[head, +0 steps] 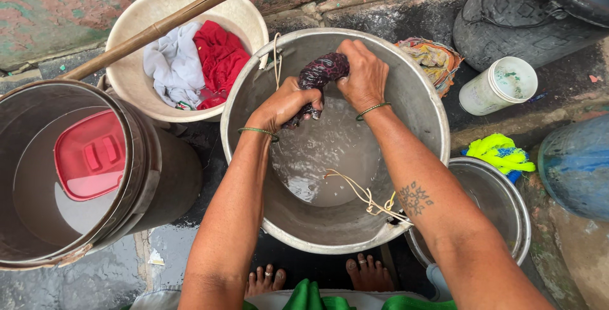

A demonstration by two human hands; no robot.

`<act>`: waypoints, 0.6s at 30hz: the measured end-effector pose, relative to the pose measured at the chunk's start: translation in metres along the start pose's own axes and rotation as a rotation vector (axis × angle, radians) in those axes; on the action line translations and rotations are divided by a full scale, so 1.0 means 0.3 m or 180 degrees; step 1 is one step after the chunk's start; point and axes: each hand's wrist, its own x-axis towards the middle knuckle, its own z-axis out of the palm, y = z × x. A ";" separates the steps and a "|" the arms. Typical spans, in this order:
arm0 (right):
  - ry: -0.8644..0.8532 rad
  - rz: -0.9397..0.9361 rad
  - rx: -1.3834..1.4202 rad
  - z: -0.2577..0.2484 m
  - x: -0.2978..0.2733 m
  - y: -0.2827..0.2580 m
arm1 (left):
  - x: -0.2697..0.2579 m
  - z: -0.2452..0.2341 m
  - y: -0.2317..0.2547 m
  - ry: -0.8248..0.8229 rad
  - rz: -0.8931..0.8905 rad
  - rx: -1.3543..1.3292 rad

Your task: The person washes a dark piece of clothing by hand in a bucket of water, scrubbing and wringing the fabric.

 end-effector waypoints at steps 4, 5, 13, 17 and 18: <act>0.0075 0.0005 0.0009 0.010 0.000 0.006 | -0.032 0.012 0.049 0.0156 -0.0568 0.0078; 0.0086 0.0014 0.0010 0.013 -0.001 0.007 | -0.035 0.015 0.053 0.0151 -0.0615 0.0040; 0.0157 0.0097 0.0105 0.036 0.031 -0.016 | 0.007 -0.019 0.003 0.0389 -0.0265 -0.0021; -0.0058 0.0370 0.0197 0.059 0.041 -0.046 | 0.016 -0.067 -0.011 0.0454 -0.0179 -0.0025; -0.0060 0.0397 0.0170 0.061 0.038 -0.051 | 0.015 -0.070 -0.015 0.0419 -0.0187 -0.0037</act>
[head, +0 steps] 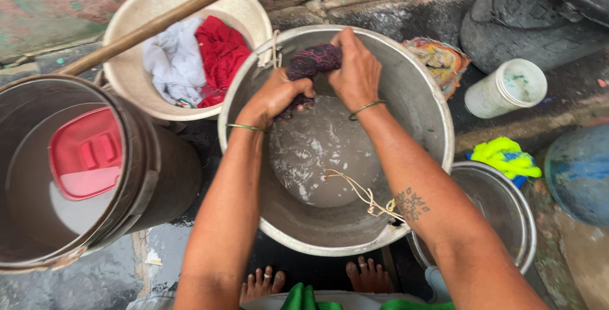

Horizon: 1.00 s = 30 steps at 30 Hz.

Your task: The person washes a dark piece of clothing by hand in a bucket of water, scrubbing and wringing the fabric.

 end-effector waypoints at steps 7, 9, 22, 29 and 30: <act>0.0049 -0.0252 -0.0295 -0.009 0.003 -0.072 | -0.022 -0.019 0.035 0.0061 0.0145 -0.0010; 0.0113 -0.0286 -0.0293 -0.015 0.000 -0.084 | -0.036 -0.038 0.042 -0.0015 0.0261 0.0018; -0.0024 -0.0336 0.1206 -0.011 0.020 -0.091 | -0.091 -0.078 0.071 -0.0657 0.0619 -0.1689; -0.1290 0.0563 0.2943 -0.030 0.034 -0.100 | 0.010 -0.133 -0.086 0.0525 0.1637 -0.1096; -0.1303 0.0560 0.2946 -0.034 0.027 -0.106 | 0.018 -0.144 -0.096 0.0538 0.1635 -0.1097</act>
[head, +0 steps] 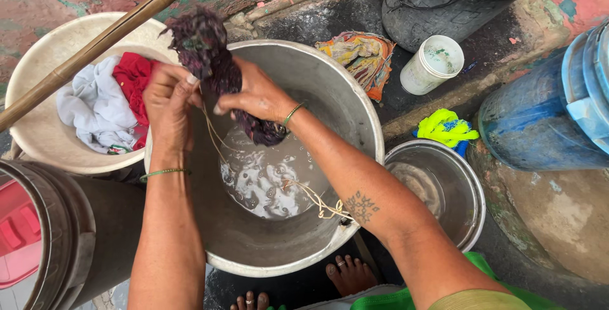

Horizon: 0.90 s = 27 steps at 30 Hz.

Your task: The person washes a dark piece of clothing by hand in a bucket of water, scrubbing and wringing the fabric.

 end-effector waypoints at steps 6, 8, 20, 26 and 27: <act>-0.1698 0.0827 0.0941 0.055 -0.066 -0.053 | -0.022 0.089 0.135 -0.0412 0.0117 -0.1193; -0.2155 0.1135 0.1080 0.064 -0.098 -0.079 | -0.039 0.138 0.205 -0.0716 0.0005 -0.1432; -0.1847 0.1958 0.0805 0.094 -0.094 -0.063 | -0.050 0.158 0.213 -0.0560 -0.0205 -0.1332; -0.1242 0.1156 0.0020 0.149 -0.087 -0.014 | -0.016 0.153 0.160 -0.0120 0.0297 0.0238; -0.1250 0.1155 0.0020 0.154 -0.084 -0.009 | -0.009 0.152 0.155 -0.0015 0.0326 0.0400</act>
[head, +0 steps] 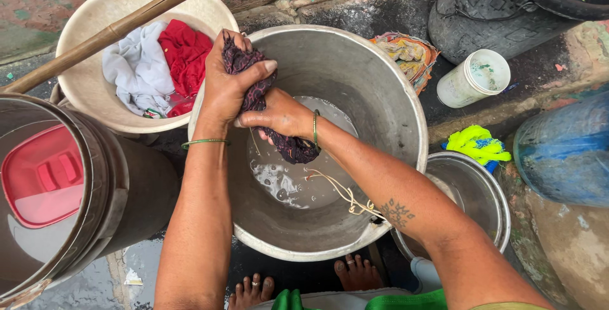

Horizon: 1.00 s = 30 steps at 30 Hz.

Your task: The person washes a dark piece of clothing by hand in a bucket of water, scrubbing and wringing the fabric.

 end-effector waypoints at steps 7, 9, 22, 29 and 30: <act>0.0700 -0.0063 -0.1508 0.009 0.003 -0.001 | -0.001 0.016 -0.019 0.0443 0.0069 0.1148; 0.0789 0.0136 -0.1844 0.011 0.001 -0.009 | -0.009 0.026 -0.022 0.0549 0.0100 0.1262; 0.0977 0.0234 -0.2528 0.014 0.018 0.022 | -0.026 0.069 -0.023 0.0956 0.0422 0.2542; 0.0909 0.0306 -0.2636 0.016 0.026 0.032 | -0.033 0.081 -0.020 0.1027 0.0358 0.2581; 0.0911 0.0308 -0.2635 0.015 0.029 0.035 | -0.034 0.081 -0.021 0.1031 0.0332 0.2563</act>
